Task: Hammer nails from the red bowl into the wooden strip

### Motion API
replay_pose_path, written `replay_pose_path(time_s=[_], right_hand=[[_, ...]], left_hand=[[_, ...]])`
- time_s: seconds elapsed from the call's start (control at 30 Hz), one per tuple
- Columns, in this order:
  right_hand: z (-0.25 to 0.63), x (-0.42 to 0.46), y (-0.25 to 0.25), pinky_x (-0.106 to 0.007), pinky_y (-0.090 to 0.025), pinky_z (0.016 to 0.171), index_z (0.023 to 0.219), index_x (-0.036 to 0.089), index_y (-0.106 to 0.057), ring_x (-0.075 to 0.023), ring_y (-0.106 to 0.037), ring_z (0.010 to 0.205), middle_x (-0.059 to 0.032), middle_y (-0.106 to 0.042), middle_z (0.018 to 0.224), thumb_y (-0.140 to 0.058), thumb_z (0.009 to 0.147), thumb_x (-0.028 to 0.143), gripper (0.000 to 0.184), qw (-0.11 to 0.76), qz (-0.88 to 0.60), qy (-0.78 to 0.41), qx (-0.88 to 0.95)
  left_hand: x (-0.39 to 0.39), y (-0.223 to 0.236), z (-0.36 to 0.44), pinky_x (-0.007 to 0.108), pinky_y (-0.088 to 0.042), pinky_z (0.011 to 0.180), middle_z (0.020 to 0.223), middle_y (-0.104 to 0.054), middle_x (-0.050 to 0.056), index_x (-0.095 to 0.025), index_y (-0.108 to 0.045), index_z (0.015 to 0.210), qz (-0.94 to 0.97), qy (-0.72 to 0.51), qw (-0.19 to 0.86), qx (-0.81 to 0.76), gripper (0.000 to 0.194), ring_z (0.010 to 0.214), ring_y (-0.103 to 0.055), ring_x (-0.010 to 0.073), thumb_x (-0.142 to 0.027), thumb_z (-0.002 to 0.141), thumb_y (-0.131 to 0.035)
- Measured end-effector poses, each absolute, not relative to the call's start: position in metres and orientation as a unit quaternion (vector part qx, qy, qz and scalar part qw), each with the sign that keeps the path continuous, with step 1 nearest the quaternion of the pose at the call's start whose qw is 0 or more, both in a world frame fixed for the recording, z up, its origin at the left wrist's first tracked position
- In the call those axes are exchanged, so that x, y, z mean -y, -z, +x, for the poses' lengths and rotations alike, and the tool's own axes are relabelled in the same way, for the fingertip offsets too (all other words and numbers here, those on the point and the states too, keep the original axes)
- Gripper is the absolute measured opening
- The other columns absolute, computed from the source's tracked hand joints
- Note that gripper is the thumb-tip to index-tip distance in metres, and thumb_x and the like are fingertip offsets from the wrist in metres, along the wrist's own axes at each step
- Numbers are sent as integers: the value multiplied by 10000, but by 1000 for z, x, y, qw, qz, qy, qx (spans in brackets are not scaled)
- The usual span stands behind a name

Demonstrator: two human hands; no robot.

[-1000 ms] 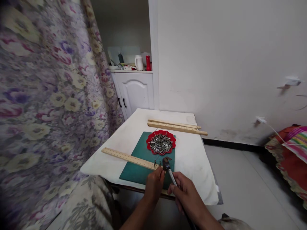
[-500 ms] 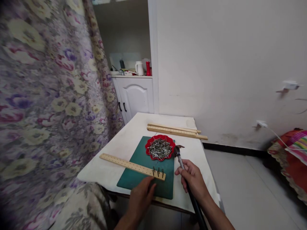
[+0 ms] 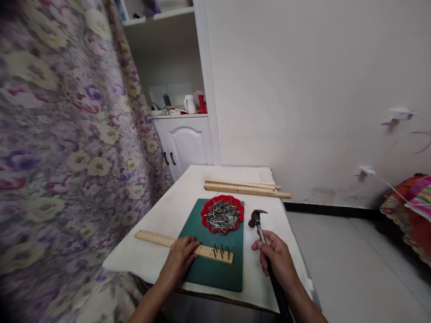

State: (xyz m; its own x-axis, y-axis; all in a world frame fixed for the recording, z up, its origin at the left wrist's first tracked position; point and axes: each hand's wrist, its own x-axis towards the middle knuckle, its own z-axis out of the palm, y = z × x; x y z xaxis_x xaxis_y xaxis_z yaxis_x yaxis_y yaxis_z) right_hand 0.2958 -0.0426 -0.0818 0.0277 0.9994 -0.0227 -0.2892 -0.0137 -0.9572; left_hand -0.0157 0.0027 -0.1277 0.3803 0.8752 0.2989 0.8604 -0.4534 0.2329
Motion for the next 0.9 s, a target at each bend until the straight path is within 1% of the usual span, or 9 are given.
replay_pose_path(time_s=[0.13,0.3,0.5,0.6,0.7,0.77,0.9], right_hand=[[297,40,78,-170,-332,247,949,156,-541,-34,-392,304,-17,-656,720,-692,696,404,385,574,-429,-565,408],[298,36,80,-175,-343,252,967,150,-539,-33,-397,309,-19,-656,740,-689,710,388,381,580,-425,-565,405],[294,32,79,-169,-340,253,981,144,-538,-28,-394,307,-21,-649,755,-667,726,353,354,579,-421,-570,403],[293,32,76,-168,-341,255,980,149,-544,-30,-389,310,-20,-649,747,-671,717,358,359,583,-423,-567,399],[294,32,73,-177,-341,253,983,154,-550,-36,-387,311,-26,-653,748,-672,710,381,375,587,-430,-561,395],[294,31,73,-181,-344,256,988,153,-550,-39,-390,313,-29,-654,748,-674,707,387,386,589,-432,-558,395],[294,28,76,-177,-339,256,987,153,-548,-37,-392,312,-27,-653,753,-675,710,380,380,589,-430,-556,397]], left_hand=[[3,121,0,338,-395,815,997,-591,57,-257,-631,1043,823,-173,32,-540,225,933,-540,215,-323,861,-516],[8,117,22,326,-363,795,980,-575,45,-271,-634,1004,802,-164,41,-573,188,931,-521,211,-273,840,-542],[11,117,39,346,-359,805,1003,-583,47,-270,-628,1009,799,-181,63,-570,198,950,-519,221,-272,818,-573],[7,106,36,349,-386,806,1006,-597,64,-246,-626,1018,803,-219,89,-547,201,950,-532,223,-280,847,-526],[-13,88,33,316,-422,806,971,-613,70,-220,-630,975,805,-280,113,-510,224,927,-548,199,-253,892,-424],[-35,77,37,293,-434,796,958,-620,67,-209,-637,937,810,-297,112,-493,235,908,-559,186,-224,888,-407],[-83,68,57,263,-418,753,938,-636,66,-177,-656,884,829,-242,99,-494,218,885,-575,180,-176,834,-444]])
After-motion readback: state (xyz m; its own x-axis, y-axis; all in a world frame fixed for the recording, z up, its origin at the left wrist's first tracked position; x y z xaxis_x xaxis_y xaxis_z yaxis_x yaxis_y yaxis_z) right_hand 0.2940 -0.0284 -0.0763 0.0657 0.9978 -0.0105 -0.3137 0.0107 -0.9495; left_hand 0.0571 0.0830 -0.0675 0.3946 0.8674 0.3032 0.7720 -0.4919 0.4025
